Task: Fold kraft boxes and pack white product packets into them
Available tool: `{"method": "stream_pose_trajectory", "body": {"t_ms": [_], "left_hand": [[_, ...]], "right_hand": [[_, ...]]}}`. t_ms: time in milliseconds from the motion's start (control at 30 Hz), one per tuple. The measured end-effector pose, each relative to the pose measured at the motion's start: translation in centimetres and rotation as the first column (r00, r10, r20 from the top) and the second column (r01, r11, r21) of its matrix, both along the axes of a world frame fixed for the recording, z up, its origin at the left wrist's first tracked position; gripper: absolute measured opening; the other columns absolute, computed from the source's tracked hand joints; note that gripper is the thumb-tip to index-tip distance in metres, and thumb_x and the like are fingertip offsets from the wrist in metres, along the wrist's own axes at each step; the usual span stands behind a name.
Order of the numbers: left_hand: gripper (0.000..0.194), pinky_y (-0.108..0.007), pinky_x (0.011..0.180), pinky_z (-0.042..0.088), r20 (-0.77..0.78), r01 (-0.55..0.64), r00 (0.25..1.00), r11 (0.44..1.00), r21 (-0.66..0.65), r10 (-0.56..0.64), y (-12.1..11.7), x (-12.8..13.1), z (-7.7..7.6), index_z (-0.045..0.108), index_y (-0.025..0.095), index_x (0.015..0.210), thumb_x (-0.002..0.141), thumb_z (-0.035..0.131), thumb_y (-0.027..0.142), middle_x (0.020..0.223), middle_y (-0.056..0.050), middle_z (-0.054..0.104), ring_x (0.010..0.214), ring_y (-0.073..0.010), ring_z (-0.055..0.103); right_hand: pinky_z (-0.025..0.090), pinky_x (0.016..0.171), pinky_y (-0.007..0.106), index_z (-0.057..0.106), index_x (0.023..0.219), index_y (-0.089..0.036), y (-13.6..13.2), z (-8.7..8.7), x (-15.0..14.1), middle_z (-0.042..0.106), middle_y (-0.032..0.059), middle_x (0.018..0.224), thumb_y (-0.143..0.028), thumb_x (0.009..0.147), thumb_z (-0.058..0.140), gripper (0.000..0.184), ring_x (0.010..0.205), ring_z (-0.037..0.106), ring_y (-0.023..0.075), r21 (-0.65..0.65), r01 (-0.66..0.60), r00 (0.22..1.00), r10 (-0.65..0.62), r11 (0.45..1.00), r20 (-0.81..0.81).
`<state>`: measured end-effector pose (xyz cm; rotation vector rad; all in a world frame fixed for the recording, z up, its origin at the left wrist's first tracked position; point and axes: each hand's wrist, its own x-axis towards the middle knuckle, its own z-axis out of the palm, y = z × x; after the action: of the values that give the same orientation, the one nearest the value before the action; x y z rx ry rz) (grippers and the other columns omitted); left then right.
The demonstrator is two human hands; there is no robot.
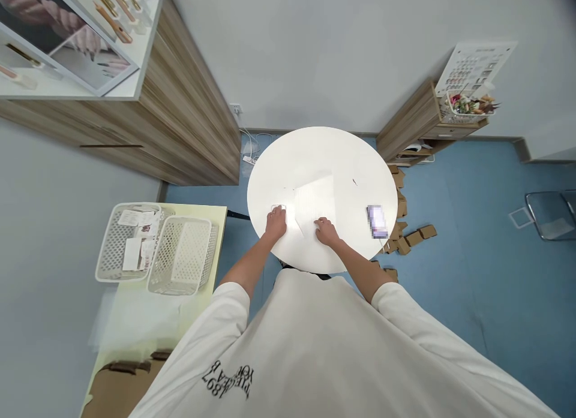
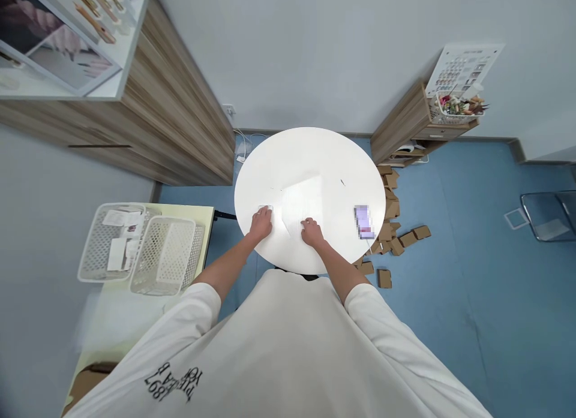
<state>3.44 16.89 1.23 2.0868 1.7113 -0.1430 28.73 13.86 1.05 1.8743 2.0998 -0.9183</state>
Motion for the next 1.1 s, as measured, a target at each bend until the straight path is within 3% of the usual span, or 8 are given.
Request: {"method": "stream_pose_trajectory", "body": {"t_ms": [233, 500, 600, 733, 900, 1100], "left_hand": [[0.061, -0.055, 0.121, 0.024, 0.014, 0.027, 1.0, 1.0, -0.012, -0.026, 1.6, -2.3, -0.8, 0.042, 0.02, 0.145, 0.085, 0.049, 0.01, 0.164, -0.017, 0.032, 0.154, -0.0324, 0.024], [0.058, -0.055, 0.124, 0.015, -0.015, 0.091, 0.996, 0.995, 0.037, -0.09, 2.4, -2.6, -0.5, 0.046, 0.022, 0.14, 0.084, 0.049, 0.009, 0.146, -0.016, 0.05, 0.146, -0.0315, 0.035], [0.056, -0.053, 0.122, 0.018, 0.06, 0.123, 0.99, 0.992, 0.023, -0.124, 2.6, -0.7, 0.3, 0.044, 0.02, 0.14, 0.085, 0.052, 0.015, 0.144, -0.017, 0.049, 0.142, -0.0331, 0.038], [0.059, -0.048, 0.119, 0.026, 0.15, 0.208, 0.968, 0.977, -0.043, -0.199, 2.9, 4.4, 0.8, 0.042, 0.022, 0.141, 0.084, 0.058, 0.025, 0.146, -0.015, 0.046, 0.142, -0.0338, 0.038], [0.057, -0.046, 0.117, 0.028, 0.175, 0.275, 0.95, 0.959, -0.067, -0.26, 2.6, 10.2, -0.3, 0.044, 0.021, 0.138, 0.084, 0.061, 0.026, 0.145, -0.015, 0.047, 0.139, -0.0328, 0.041], [0.056, -0.048, 0.119, 0.025, 0.156, 0.276, 0.951, 0.96, -0.052, -0.266, 2.3, 12.5, -1.5, 0.042, 0.021, 0.141, 0.087, 0.056, 0.021, 0.15, -0.016, 0.043, 0.145, -0.0328, 0.035]], "right_hand": [[0.044, 0.103, 0.038, 0.055, 0.144, -0.019, -0.7, 0.3, -0.3, 0.045, 0.0132, 0.151, -0.018, 0.096, 0.044, 0.049, 0.131, 0.048, 0.0285, -0.006, 0.017, 0.999, -0.016, 1.0, 0.038], [0.042, 0.104, 0.038, 0.057, 0.141, -0.02, -2.1, 0.6, 0.5, 0.049, 0.0119, 0.148, -0.014, 0.094, 0.044, 0.049, 0.129, 0.049, 0.0268, 0.014, 0.061, 0.996, -0.062, 0.998, 0.059], [0.04, 0.106, 0.04, 0.059, 0.137, -0.021, -2.6, 0.7, 1.5, 0.051, 0.0116, 0.146, -0.013, 0.093, 0.047, 0.046, 0.129, 0.047, 0.0273, 0.045, 0.072, 0.995, -0.075, 0.996, 0.071], [0.036, 0.109, 0.041, 0.059, 0.135, -0.023, -2.6, 0.6, 3.0, 0.051, 0.0109, 0.145, -0.015, 0.091, 0.052, 0.045, 0.131, 0.046, 0.0284, 0.042, 0.054, 0.995, -0.057, 0.998, 0.082], [0.035, 0.11, 0.043, 0.058, 0.135, -0.022, -2.5, -0.3, 4.4, 0.045, 0.0107, 0.152, -0.016, 0.088, 0.057, 0.047, 0.134, 0.042, 0.0305, 0.014, -0.012, 0.997, 0.011, 1.0, 0.083], [0.035, 0.108, 0.044, 0.057, 0.135, -0.021, -2.7, -1.1, 5.3, 0.043, 0.0116, 0.154, -0.014, 0.09, 0.055, 0.046, 0.133, 0.04, 0.0324, 0.038, -0.067, 0.996, 0.065, 0.997, 0.055]]}}
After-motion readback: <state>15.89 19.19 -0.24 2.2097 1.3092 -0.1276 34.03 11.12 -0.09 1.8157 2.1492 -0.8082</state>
